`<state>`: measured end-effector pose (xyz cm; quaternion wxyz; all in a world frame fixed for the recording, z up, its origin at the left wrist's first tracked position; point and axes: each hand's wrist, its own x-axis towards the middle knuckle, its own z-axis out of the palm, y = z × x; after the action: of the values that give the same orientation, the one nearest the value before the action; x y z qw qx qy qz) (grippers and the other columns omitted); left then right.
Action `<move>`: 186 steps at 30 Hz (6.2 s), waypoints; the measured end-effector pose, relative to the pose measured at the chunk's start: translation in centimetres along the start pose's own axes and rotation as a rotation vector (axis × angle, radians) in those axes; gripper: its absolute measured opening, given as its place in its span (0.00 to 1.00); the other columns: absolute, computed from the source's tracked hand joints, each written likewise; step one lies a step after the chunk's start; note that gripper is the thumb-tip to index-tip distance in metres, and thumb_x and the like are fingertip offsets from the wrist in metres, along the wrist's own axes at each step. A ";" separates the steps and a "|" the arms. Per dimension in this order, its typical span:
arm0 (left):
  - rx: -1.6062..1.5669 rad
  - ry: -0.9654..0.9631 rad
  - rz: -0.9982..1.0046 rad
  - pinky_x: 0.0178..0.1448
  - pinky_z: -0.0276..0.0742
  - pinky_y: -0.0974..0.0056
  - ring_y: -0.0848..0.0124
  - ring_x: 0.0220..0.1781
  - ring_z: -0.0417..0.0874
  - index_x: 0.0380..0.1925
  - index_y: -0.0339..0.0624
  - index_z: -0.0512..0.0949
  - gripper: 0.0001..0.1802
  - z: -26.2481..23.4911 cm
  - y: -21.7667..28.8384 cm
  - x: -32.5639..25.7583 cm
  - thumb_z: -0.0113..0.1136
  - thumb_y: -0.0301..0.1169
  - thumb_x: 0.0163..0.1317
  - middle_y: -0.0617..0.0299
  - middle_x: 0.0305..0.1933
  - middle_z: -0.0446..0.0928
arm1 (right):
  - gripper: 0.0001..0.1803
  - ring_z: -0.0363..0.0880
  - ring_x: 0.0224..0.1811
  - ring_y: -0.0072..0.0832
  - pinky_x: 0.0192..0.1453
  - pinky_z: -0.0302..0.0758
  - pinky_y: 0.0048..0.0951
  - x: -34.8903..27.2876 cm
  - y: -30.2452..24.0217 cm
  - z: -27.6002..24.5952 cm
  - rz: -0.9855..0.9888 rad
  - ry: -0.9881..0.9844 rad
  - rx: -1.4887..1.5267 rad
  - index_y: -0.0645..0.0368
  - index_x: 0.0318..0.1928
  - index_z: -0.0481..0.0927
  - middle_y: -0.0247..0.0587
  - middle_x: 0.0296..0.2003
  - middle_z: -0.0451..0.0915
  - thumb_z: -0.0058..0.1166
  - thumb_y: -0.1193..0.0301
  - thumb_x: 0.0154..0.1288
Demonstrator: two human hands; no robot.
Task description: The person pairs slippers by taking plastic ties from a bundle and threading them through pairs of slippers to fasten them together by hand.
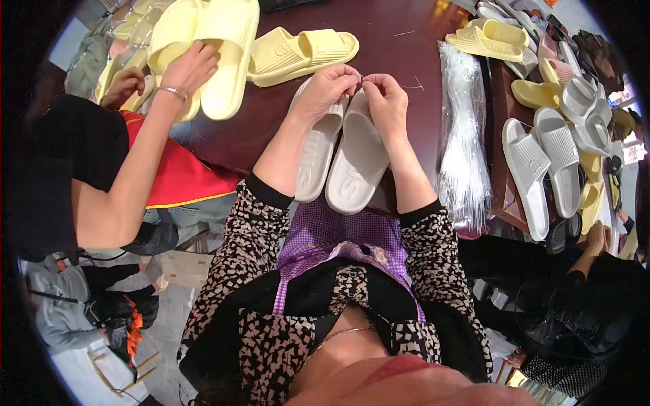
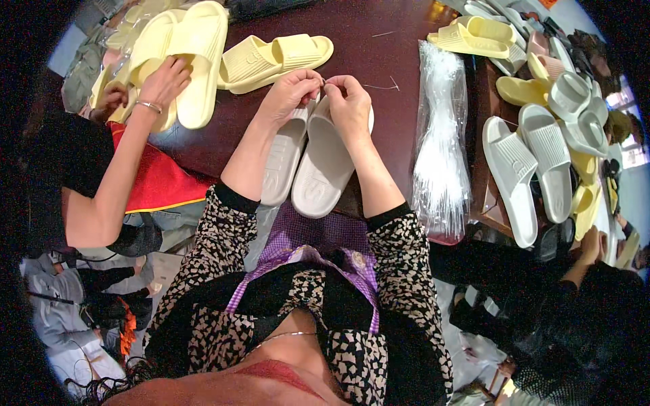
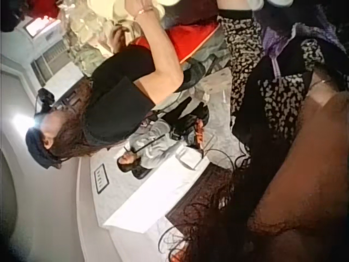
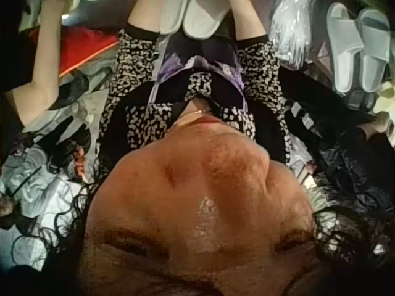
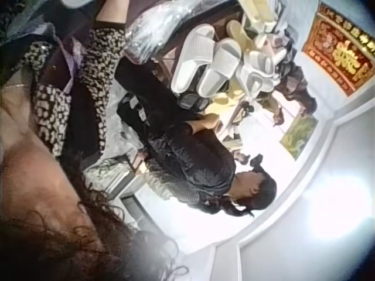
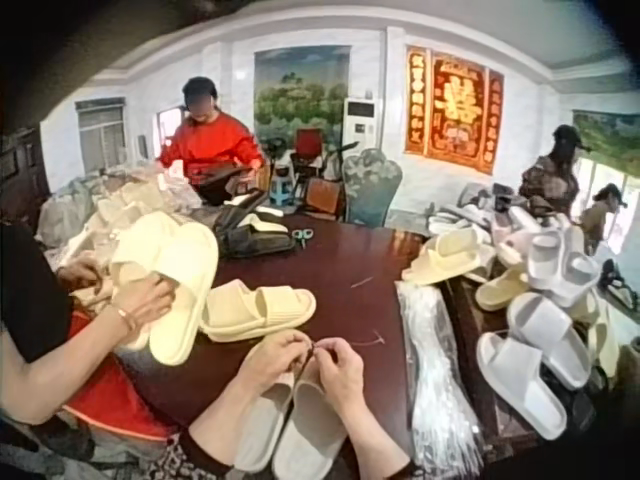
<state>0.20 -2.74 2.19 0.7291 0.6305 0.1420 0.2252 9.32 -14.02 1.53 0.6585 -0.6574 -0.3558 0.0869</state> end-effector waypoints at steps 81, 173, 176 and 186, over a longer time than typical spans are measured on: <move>0.063 0.587 0.109 0.32 0.73 0.72 0.76 0.28 0.76 0.39 0.33 0.77 0.11 -7.8 -3.7 -3.0 0.53 0.25 0.57 0.60 0.30 0.79 | 0.07 0.77 0.34 0.47 0.37 0.74 0.44 -4.0 -3.2 -2.7 -0.380 -0.444 -0.872 0.60 0.30 0.73 0.48 0.26 0.76 0.50 0.69 0.59; 0.007 1.030 0.173 0.22 0.70 0.72 0.76 0.25 0.74 0.36 0.35 0.73 0.11 -13.4 -4.2 -3.3 0.57 0.32 0.58 0.63 0.25 0.72 | 0.10 0.71 0.56 0.39 0.59 0.63 0.39 -5.6 -0.5 -32.3 -0.528 0.282 -1.635 0.54 0.41 0.79 0.40 0.53 0.76 0.49 0.75 0.60; 0.199 1.054 0.227 0.19 0.72 0.70 0.75 0.21 0.74 0.37 0.34 0.73 0.14 -15.6 -2.7 -2.3 0.57 0.34 0.58 0.60 0.24 0.73 | 0.09 0.71 0.56 0.41 0.59 0.63 0.39 -6.6 -1.8 -30.6 -0.574 0.268 -1.513 0.56 0.40 0.80 0.41 0.52 0.76 0.48 0.77 0.60; -0.032 0.863 -0.082 0.20 0.77 0.66 0.67 0.20 0.78 0.38 0.29 0.73 0.14 -17.1 -3.2 -1.3 0.54 0.30 0.57 0.53 0.30 0.77 | 0.12 0.74 0.53 0.34 0.58 0.69 0.30 -10.3 -1.6 -21.9 -0.517 0.146 -0.681 0.65 0.46 0.77 0.47 0.50 0.76 0.47 0.83 0.62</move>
<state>-8.85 10.85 -3.83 0.6211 0.4609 0.4551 0.4413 13.92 -37.83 1.96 0.4278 -0.7307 -0.4696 -0.2501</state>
